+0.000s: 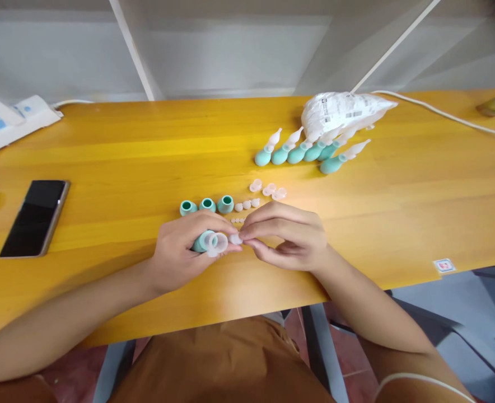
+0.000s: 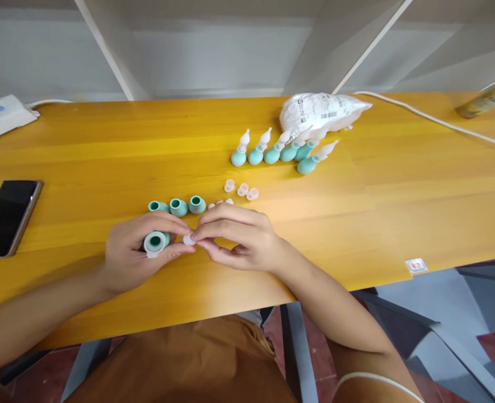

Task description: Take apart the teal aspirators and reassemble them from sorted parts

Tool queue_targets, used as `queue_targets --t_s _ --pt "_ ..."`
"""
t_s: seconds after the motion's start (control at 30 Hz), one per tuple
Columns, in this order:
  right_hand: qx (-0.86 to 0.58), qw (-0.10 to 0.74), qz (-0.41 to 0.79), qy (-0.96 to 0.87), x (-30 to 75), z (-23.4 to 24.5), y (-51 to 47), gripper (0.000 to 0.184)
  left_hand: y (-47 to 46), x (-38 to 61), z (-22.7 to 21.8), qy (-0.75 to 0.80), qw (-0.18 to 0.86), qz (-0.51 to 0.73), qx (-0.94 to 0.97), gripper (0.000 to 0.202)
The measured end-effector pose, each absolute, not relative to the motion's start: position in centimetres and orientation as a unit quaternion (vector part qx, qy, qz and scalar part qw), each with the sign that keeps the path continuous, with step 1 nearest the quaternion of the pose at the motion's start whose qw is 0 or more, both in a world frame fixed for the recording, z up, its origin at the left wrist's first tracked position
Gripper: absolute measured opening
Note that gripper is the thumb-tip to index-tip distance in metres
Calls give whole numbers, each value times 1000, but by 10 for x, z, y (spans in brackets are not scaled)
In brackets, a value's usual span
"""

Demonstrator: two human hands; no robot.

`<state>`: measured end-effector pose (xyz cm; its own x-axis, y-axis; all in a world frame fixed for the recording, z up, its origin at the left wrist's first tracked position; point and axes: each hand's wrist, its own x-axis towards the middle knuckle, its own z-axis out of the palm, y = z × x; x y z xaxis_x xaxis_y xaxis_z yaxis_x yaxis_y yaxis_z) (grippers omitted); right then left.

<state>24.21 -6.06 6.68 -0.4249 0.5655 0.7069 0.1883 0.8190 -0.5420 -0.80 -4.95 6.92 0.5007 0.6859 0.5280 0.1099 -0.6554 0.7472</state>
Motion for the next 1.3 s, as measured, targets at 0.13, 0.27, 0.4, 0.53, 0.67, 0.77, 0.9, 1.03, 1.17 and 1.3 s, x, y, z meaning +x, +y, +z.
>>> queue_targets --t_s 0.13,0.27,0.4,0.53,0.67,0.77,0.9,1.03,1.17,1.3 --pt "-255 452 250 -817 245 67 -60 20 -51 -8 66 265 342 403 807 11" --pt "-276 426 279 -815 246 64 -59 13 -51 -6 62 282 337 382 813 10" --pt "-281 411 285 -819 245 62 -60 12 -51 -6 60 279 327 369 824 4" --pt "-283 407 258 -829 241 59 -62 11 -51 -5 57 306 337 354 817 6" --pt "-290 432 224 -824 235 54 -62 13 -54 2 51 368 408 359 755 14" --pt "-321 468 218 -794 240 58 -61 15 -58 7 47 394 486 377 683 16" --pt "-412 381 252 -788 269 74 -55 14 -68 8 41 360 542 327 685 18" --pt "-454 161 170 -860 291 80 -47 21 -75 8 32 279 538 267 749 20" --pt "-468 58 102 -876 284 72 -48 22 -76 8 24 256 547 226 765 20" --pt "-489 17 83 -868 275 63 -47 26 -75 8 21 250 552 210 767 19"
